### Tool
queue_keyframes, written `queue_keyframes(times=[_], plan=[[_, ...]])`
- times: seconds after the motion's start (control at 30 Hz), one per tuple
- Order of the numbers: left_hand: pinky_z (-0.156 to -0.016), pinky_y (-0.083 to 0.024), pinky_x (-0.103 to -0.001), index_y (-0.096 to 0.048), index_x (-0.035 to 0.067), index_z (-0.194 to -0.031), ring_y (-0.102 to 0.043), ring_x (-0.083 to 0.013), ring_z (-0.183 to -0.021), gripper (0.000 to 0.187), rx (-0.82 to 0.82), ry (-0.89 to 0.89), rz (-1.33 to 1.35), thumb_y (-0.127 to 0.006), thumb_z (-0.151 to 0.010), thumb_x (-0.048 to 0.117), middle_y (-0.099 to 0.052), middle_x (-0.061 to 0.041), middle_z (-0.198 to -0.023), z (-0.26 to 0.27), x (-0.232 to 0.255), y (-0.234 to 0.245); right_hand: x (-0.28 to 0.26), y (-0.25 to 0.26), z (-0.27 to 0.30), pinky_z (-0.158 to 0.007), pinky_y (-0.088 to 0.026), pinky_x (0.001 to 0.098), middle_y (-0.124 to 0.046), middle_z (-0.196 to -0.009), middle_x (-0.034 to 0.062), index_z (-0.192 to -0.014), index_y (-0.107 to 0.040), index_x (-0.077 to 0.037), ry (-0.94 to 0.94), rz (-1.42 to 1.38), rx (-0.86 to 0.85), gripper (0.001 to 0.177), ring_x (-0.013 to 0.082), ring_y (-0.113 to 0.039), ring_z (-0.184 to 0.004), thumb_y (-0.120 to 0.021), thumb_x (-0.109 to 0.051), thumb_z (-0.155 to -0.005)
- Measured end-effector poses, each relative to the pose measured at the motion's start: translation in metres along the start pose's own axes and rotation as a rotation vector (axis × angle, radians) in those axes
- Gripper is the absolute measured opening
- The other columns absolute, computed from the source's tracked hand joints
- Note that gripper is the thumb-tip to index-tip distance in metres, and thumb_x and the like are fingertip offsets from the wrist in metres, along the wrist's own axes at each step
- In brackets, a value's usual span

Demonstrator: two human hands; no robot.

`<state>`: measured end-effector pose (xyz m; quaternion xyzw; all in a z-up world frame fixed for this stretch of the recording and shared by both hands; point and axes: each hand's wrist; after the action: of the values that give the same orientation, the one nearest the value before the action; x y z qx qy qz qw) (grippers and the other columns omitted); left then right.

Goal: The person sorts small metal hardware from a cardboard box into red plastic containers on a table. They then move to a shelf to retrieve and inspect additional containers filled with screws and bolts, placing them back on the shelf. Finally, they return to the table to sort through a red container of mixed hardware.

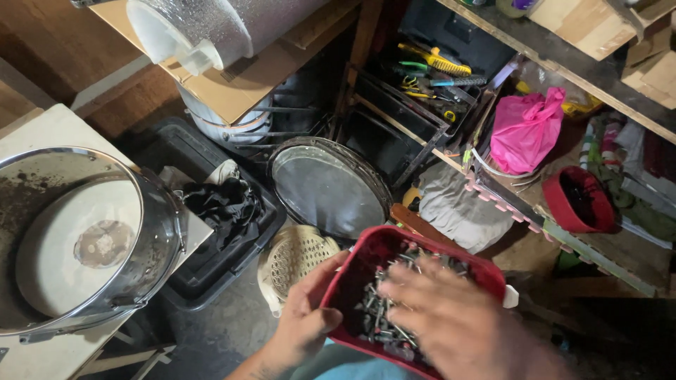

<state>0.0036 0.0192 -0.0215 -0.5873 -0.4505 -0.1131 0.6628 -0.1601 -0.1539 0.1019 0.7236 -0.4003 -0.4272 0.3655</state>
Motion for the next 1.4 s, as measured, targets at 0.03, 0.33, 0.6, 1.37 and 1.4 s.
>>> queue_keyframes(times=[0.03,0.33,0.6,1.37,1.4], plan=[[-0.094,-0.054,-0.036,-0.053,-0.01,-0.141,-0.067,-0.0258,-0.11,0.083,0.057,0.004,-0.029,-0.073,-0.067,0.022,-0.07,-0.018,-0.126,0.0,0.002,0.001,0.003,0.006,0.004,-0.124,-0.03,0.0442,-0.062,-0.144,0.0093,-0.119,-0.076,-0.014,-0.084,0.024,0.034,0.034,0.0242,-0.055,-0.139,-0.047,-0.018,-0.1],[-0.096,-0.054,-0.044,-0.047,-0.008,-0.147,-0.065,-0.0346,-0.116,0.097,0.376,-0.086,0.169,-0.085,-0.061,0.017,-0.066,-0.028,-0.132,0.025,-0.006,0.043,0.061,-0.069,0.064,-0.132,-0.02,0.0479,-0.035,-0.16,0.0336,-0.148,-0.032,0.016,-0.639,-0.97,0.787,0.069,0.0399,-0.033,-0.154,-0.048,-0.017,-0.09],[-0.028,-0.042,-0.034,-0.042,-0.003,-0.15,-0.055,-0.0233,-0.042,0.092,0.462,-0.176,0.143,-0.082,-0.07,0.019,-0.063,-0.025,-0.115,0.067,0.016,0.039,0.042,-0.132,0.003,-0.109,-0.046,0.0596,-0.059,-0.145,0.025,-0.149,-0.047,-0.001,-0.759,-2.033,0.323,0.077,0.0418,-0.058,-0.131,-0.08,-0.038,-0.09],[-0.091,-0.06,-0.033,-0.046,0.008,-0.151,-0.071,-0.0173,-0.112,0.089,1.101,-0.127,-0.499,-0.068,-0.079,0.054,-0.073,-0.01,-0.133,0.148,0.002,-0.035,0.035,-0.157,-0.059,-0.099,-0.046,0.0676,-0.06,-0.127,0.0348,-0.141,-0.051,0.006,-1.192,-1.838,-0.181,0.065,0.05,-0.057,-0.113,-0.041,-0.035,-0.092],[-0.086,-0.066,-0.039,-0.038,0.006,-0.153,-0.071,-0.0243,-0.116,0.099,1.156,-0.102,-0.459,-0.069,-0.074,0.057,-0.069,-0.015,-0.136,0.15,0.007,-0.038,0.028,-0.154,-0.063,-0.101,-0.044,0.069,-0.058,-0.129,0.0368,-0.142,-0.05,0.008,-1.201,-1.837,-0.179,0.066,0.0518,-0.055,-0.116,-0.038,-0.034,-0.093]])
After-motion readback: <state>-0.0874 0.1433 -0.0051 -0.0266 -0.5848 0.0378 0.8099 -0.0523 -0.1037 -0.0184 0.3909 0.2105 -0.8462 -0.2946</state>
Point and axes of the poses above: each hand's wrist, its own z-axis away from the middle knuckle, its own y-axis out of the back of the hand, x = y × z
